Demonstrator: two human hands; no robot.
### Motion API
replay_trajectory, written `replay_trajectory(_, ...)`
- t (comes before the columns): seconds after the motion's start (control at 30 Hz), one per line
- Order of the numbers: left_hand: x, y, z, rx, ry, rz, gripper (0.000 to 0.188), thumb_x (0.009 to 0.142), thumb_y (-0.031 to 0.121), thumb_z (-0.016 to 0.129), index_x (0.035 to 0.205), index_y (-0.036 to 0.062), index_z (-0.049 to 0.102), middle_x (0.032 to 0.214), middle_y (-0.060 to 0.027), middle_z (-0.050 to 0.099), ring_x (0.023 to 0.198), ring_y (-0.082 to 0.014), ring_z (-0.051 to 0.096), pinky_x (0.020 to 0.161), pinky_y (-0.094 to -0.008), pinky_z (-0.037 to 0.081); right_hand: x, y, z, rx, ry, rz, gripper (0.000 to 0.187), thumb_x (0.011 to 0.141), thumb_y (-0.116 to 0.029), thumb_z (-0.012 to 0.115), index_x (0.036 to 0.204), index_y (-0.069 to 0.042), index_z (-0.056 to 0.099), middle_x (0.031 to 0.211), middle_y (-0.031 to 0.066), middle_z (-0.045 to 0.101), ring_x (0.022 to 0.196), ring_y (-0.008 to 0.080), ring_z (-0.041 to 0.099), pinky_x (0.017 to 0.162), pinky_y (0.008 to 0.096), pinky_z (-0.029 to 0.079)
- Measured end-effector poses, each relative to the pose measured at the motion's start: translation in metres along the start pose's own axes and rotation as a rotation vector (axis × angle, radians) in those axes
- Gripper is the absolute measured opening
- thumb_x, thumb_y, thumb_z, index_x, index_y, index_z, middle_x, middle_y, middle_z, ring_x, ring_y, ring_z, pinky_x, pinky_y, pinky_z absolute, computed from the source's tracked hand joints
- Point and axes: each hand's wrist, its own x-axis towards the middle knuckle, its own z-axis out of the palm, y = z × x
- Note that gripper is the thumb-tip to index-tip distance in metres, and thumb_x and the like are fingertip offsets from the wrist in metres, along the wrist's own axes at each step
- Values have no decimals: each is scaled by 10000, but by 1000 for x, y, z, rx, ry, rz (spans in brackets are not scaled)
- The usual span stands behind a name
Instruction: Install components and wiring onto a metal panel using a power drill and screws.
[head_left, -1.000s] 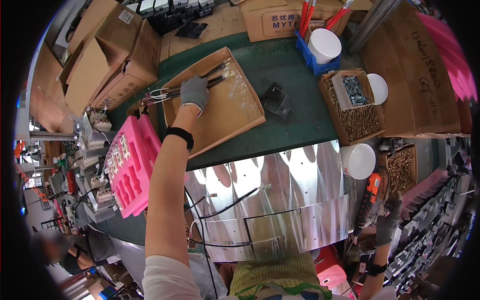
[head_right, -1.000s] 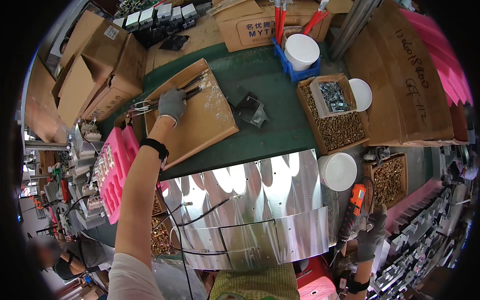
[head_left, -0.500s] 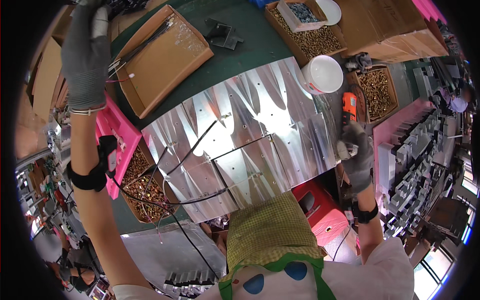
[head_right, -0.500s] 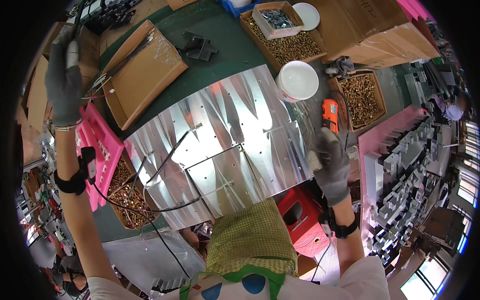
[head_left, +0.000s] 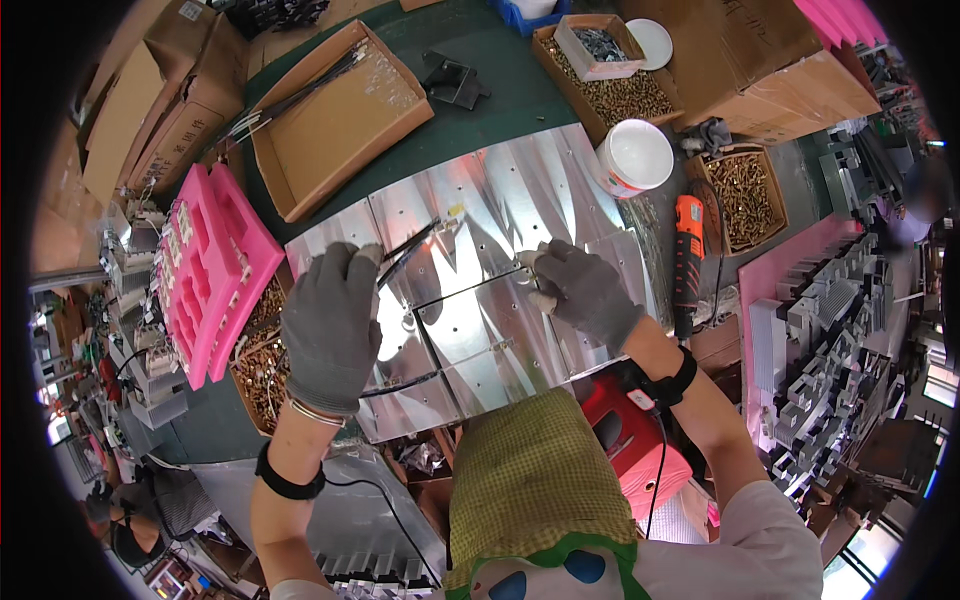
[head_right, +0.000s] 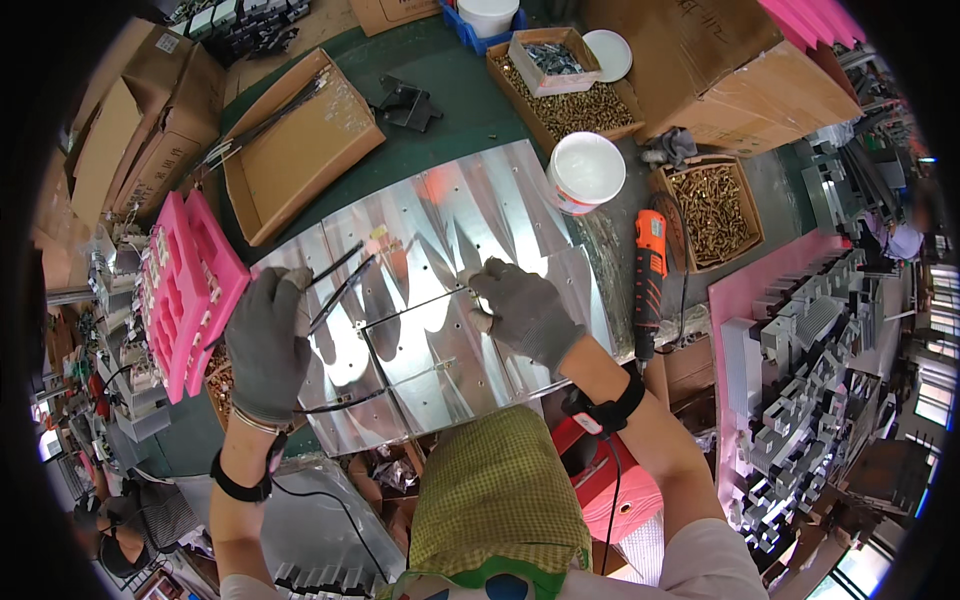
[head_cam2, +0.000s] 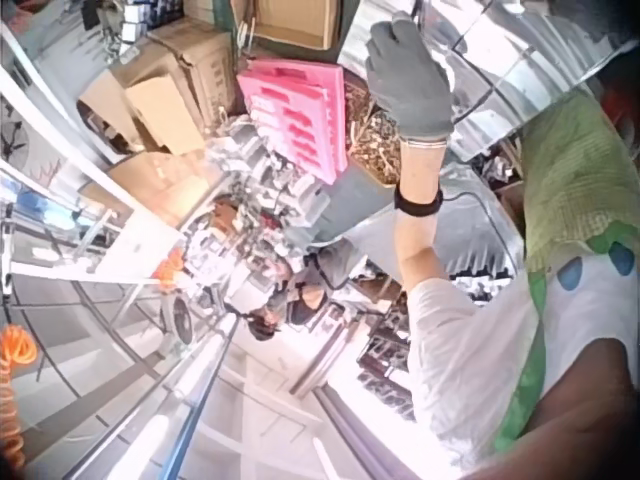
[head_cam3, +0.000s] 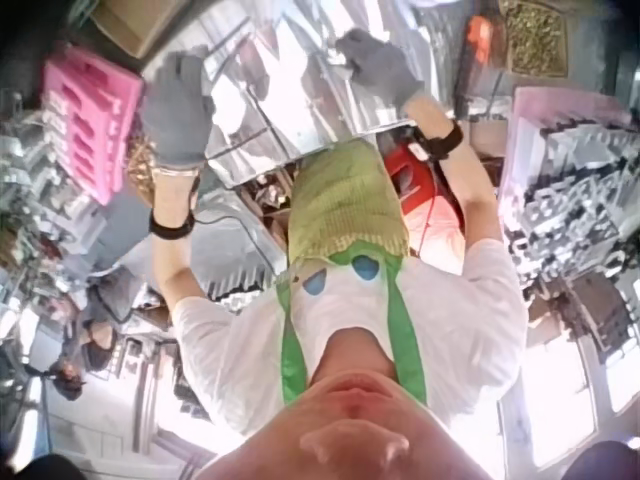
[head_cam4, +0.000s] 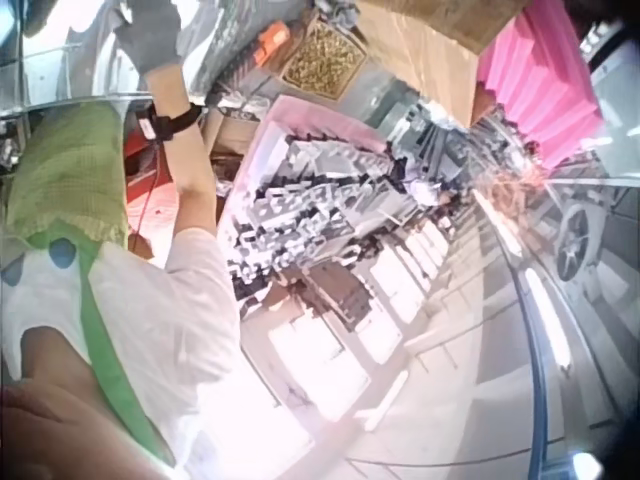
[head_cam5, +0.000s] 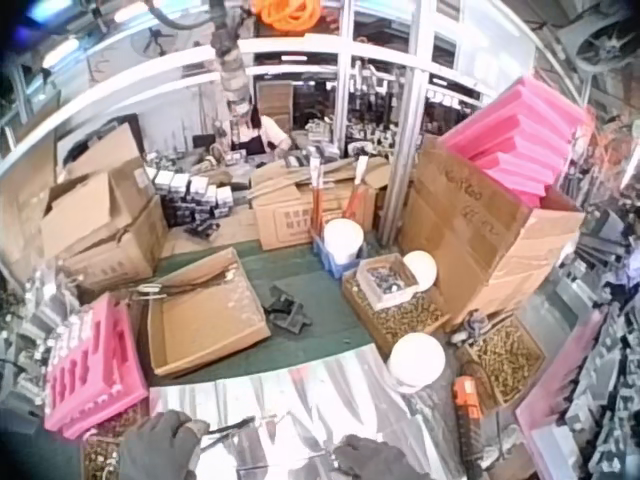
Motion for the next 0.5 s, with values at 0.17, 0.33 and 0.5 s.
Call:
replay_trajectory(0.17,-5,4,31,-43,-58,-95,525,603,23,686,1116,33,575,993,-119,557,863,-300,593,711,-392,496,40,10,-61,122,-57,130,300,846,-274,642,1113,-138,635,956,99,612,823,314,649,720,428,536)
replay_trajectory(0.33,13,21,51,-131,-135,-227,514,628,-40,621,1133,45,575,992,-139,577,878,-343,595,755,-435,490,174,51,-117,-213,-337,70,213,745,-117,664,955,-84,688,905,96,693,810,264,673,753,368,525)
replay_trajectory(0.5,28,27,67,-195,-50,-196,529,605,-40,615,1126,42,575,1016,-148,572,913,-351,586,761,-440,490,263,111,-147,-725,-494,83,223,746,-120,650,961,-114,714,945,98,699,923,278,663,818,380,520)
